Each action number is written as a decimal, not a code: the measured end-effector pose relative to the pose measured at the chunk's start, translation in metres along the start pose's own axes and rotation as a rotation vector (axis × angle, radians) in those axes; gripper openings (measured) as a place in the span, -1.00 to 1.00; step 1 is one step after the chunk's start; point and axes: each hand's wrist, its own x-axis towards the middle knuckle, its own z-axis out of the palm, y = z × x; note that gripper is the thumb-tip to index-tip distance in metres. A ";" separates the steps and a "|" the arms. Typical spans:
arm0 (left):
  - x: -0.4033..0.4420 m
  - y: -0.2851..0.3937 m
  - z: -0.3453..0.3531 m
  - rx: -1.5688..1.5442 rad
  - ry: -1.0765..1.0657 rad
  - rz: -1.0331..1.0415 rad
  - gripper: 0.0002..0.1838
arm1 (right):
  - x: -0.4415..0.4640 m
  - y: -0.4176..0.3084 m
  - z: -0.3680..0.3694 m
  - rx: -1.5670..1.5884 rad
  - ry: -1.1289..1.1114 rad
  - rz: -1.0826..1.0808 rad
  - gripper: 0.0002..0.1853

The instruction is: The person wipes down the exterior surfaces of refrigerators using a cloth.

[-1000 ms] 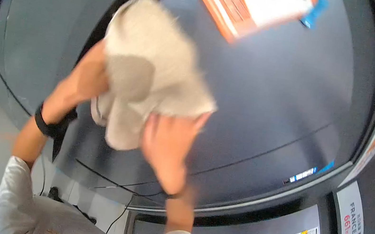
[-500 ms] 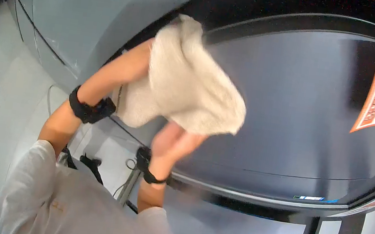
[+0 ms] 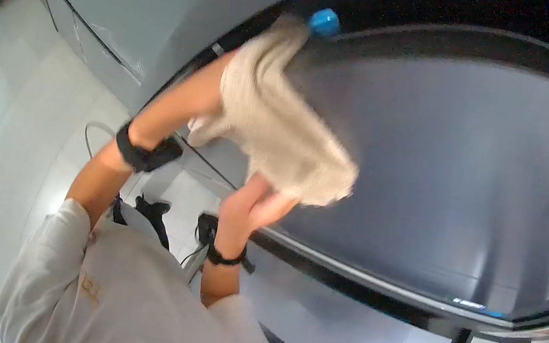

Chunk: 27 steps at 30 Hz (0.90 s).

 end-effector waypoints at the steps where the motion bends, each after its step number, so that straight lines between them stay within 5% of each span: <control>1: 0.015 0.002 -0.003 -0.025 -0.046 -0.007 -0.19 | 0.012 -0.010 0.007 -0.027 -0.041 -0.067 -0.55; 6: -0.009 -0.039 -0.025 -0.150 -0.088 -0.074 -0.22 | 0.012 -0.022 0.082 -0.334 -0.073 -0.430 -0.54; 11: -0.070 -0.087 -0.031 -0.092 0.048 -0.168 -0.26 | -0.076 0.059 0.074 -0.347 -0.416 -0.115 -0.43; 15: -0.059 -0.067 -0.002 -0.087 0.140 -0.081 -0.28 | -0.060 0.057 0.026 -0.712 -0.107 -0.034 -0.48; 16: -0.051 -0.053 0.000 -0.015 0.130 -0.005 -0.29 | -0.047 0.049 0.022 -0.434 0.041 0.072 -0.48; 17: -0.044 -0.030 0.002 0.372 0.129 0.181 -0.40 | -0.032 0.039 0.019 -0.169 0.194 0.180 -0.49; 19: -0.020 -0.049 0.000 0.227 0.130 0.405 -0.45 | 0.002 -0.003 0.026 0.035 0.228 0.157 -0.52; 20: -0.021 -0.056 -0.005 0.078 0.038 0.206 -0.47 | 0.011 -0.015 0.029 0.076 0.231 0.192 -0.53; 23: -0.042 -0.082 -0.025 -0.063 -0.066 -0.120 -0.47 | -0.001 0.035 0.043 -0.590 -0.036 -0.361 -0.50; 27: -0.093 -0.132 -0.051 0.158 -0.055 -0.279 -0.44 | -0.065 0.077 0.072 -0.590 -0.241 -0.386 -0.41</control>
